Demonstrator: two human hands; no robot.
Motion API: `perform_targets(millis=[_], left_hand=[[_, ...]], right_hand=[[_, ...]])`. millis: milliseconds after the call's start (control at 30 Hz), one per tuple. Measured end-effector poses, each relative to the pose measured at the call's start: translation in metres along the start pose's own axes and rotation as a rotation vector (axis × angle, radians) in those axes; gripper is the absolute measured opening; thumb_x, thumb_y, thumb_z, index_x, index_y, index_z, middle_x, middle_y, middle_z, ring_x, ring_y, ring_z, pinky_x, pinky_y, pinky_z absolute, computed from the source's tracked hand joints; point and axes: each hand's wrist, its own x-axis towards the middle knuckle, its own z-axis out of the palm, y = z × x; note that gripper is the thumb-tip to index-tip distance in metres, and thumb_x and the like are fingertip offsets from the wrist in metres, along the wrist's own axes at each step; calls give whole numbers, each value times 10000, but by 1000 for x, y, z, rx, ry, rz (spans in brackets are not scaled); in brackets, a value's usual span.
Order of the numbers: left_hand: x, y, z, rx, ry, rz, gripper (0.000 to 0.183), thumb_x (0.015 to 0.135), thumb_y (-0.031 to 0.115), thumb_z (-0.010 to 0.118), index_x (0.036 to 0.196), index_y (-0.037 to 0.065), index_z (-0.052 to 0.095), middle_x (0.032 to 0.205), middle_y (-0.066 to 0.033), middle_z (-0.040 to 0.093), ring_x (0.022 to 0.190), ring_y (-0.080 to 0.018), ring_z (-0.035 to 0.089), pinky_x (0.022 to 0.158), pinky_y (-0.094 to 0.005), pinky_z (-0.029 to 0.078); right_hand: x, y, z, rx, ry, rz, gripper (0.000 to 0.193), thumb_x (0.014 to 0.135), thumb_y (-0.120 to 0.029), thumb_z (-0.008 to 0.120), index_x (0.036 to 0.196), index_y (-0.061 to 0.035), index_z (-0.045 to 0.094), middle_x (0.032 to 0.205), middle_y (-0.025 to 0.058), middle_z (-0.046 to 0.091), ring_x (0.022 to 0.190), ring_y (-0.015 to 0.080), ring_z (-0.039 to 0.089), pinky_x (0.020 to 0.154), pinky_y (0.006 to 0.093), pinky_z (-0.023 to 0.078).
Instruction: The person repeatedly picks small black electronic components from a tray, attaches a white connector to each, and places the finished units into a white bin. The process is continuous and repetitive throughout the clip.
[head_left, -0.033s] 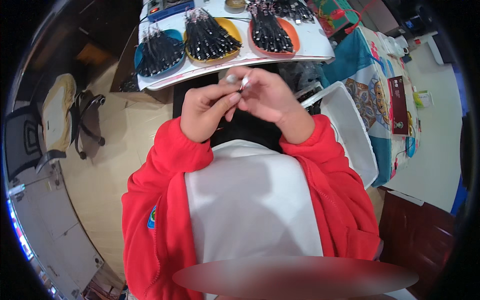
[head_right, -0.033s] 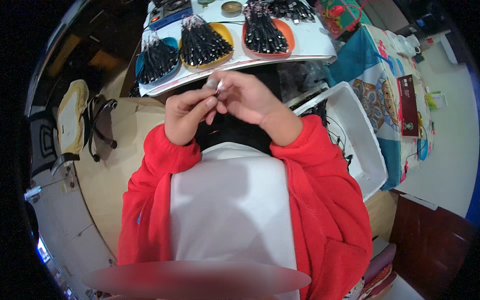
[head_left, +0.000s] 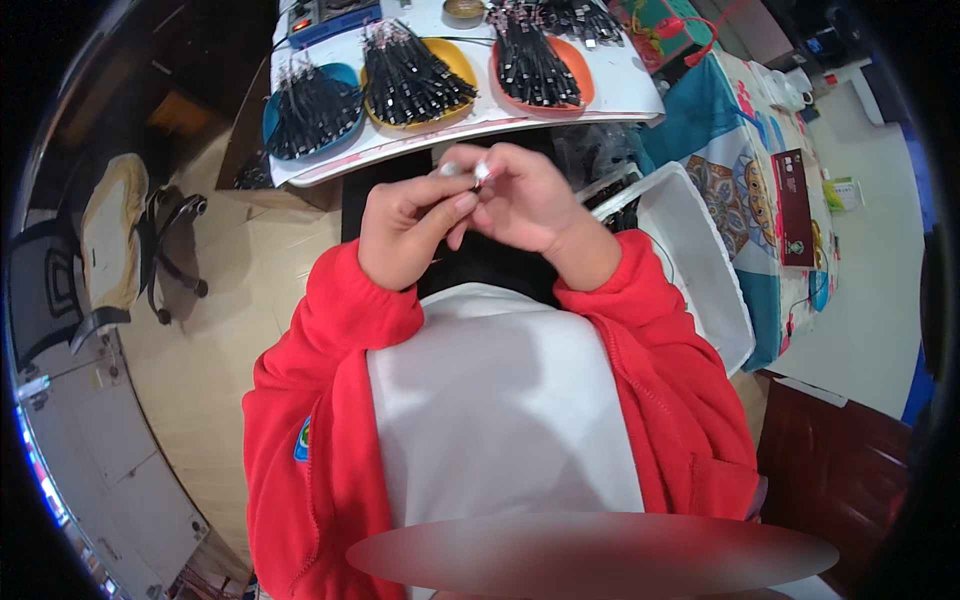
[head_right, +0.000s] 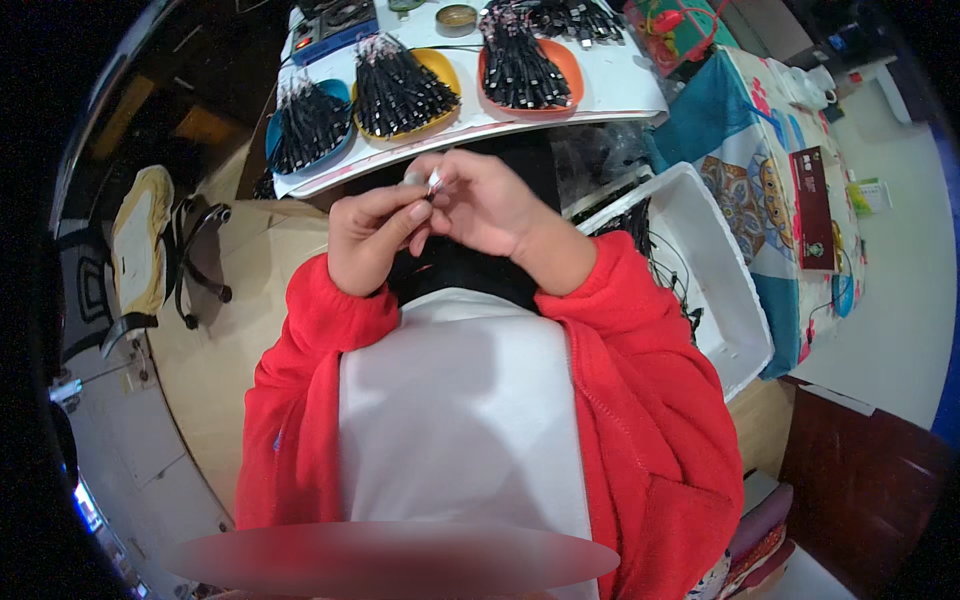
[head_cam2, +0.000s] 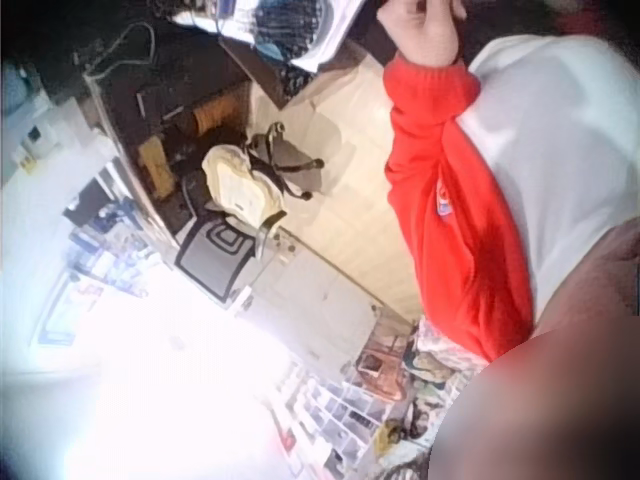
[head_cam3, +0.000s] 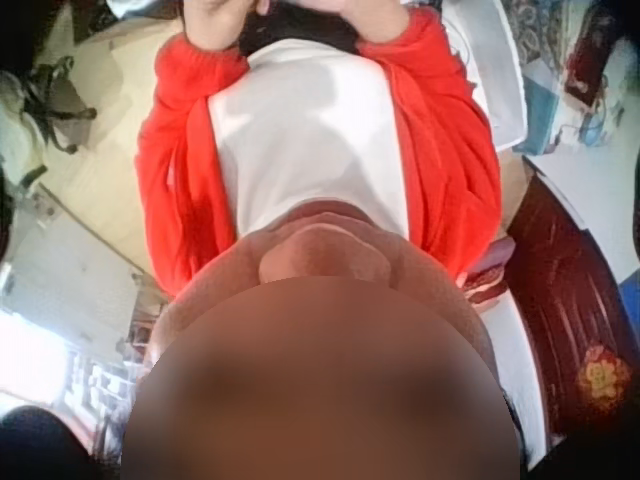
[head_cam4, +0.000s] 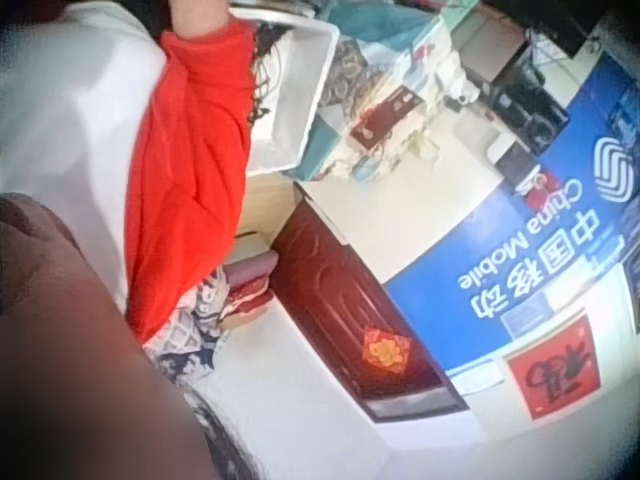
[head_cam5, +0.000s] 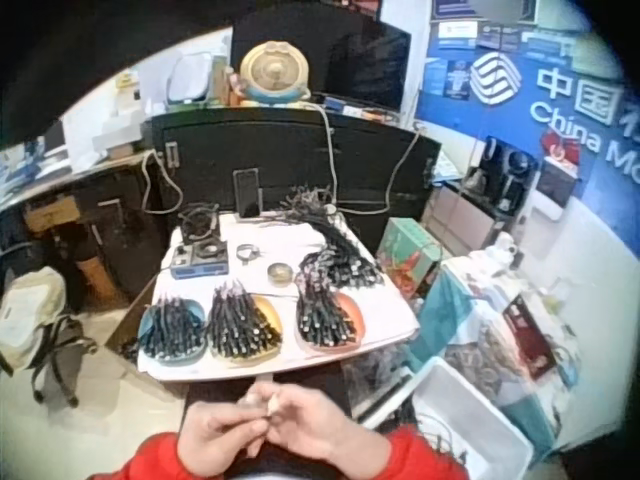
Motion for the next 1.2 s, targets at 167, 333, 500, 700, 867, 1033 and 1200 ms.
perform_targets(millis=[167,333,500,700,867,1033,1200], left_hand=[[10,-11,-5,-150,75,-30,211,929,76,537,1074,-50,625,812,-115,663,547,-80,494,497,-180,347],[16,-13,-7,-159,104,-78,233,937,117,537,1089,-42,614,800,-104,654,532,-76,473,481,-182,314],[16,-12,-5,-190,115,-95,227,935,105,534,1088,-42,612,798,-105,652,538,-80,478,486,-181,320],[13,-14,-7,-208,182,-71,221,938,84,522,1085,-57,607,803,-111,650,551,-86,487,490,-186,330],[21,-13,-6,-384,340,-86,213,944,64,516,1085,-74,596,885,-152,667,678,-134,605,601,-214,468],[41,-5,5,-612,373,-33,209,947,75,515,1082,-74,572,1042,-189,634,925,-246,653,834,-330,548],[40,1,20,-633,375,63,206,935,62,534,1080,-73,591,950,-165,662,862,-214,655,778,-301,544]], right_hand=[[-1,-32,-26,-343,194,-212,311,886,-225,516,1102,-3,552,905,79,613,733,193,599,653,340,496],[14,-140,-81,-1726,1032,-780,239,837,-234,610,890,-4,640,756,115,663,713,248,650,662,351,506],[29,-162,-116,-2079,1037,-469,246,775,-271,641,818,-30,667,775,172,662,764,334,648,714,400,507],[22,-166,-102,-1959,1109,-500,203,738,-230,676,788,-34,668,754,125,673,718,292,655,658,372,505],[-2,-132,-53,-1635,933,-694,195,780,-186,673,808,3,634,674,50,615,628,135,583,592,279,458],[-23,-34,4,-1087,494,-588,78,852,-60,640,890,-12,592,795,-8,599,711,39,531,640,188,425],[-11,12,13,-1103,448,-660,108,812,-26,674,806,-18,567,735,-23,560,662,36,480,608,196,408]])
